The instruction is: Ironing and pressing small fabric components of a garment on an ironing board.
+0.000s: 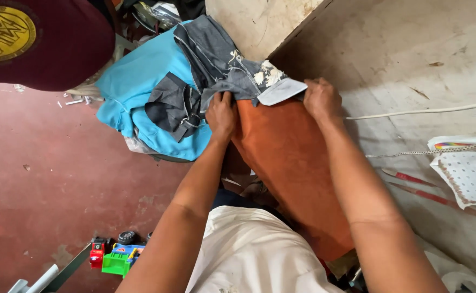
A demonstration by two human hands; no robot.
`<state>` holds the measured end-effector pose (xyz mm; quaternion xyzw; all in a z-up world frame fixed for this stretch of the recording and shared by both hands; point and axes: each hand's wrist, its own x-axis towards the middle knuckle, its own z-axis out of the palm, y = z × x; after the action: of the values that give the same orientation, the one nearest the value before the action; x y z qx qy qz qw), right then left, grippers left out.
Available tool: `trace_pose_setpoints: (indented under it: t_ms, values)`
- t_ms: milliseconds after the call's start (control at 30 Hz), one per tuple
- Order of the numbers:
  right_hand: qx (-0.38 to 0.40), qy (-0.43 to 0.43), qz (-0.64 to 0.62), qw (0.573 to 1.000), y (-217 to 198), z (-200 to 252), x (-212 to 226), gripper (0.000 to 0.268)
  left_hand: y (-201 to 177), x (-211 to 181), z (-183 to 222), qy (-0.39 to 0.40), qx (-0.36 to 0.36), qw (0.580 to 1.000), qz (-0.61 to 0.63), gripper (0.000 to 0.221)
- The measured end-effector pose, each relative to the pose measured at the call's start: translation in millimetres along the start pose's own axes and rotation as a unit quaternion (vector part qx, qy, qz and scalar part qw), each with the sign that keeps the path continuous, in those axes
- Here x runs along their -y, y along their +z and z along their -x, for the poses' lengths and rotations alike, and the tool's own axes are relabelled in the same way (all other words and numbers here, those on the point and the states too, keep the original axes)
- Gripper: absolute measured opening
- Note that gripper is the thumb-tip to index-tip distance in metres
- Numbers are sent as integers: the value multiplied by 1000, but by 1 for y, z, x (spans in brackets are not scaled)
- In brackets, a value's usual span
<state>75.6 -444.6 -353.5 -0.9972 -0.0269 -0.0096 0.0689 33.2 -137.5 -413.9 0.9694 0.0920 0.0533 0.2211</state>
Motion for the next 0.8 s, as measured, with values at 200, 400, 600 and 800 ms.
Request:
trace_pose_setpoints:
  t_ms: [200,400,600,800]
  values:
    - [-34,-5,-27,999,-11,-7,-27,32,-21,17,-2,204,-67,972,94,9]
    - [1,-38,-62,997,-6,8,-7,33,-41,36,45,268,-19,958,99,16]
    - [65,25,-31,997,-16,12,15,35,-34,35,47,255,30,961,99,13]
    - [114,120,-64,984,7,29,-27,32,-88,-32,55,283,19,955,88,12]
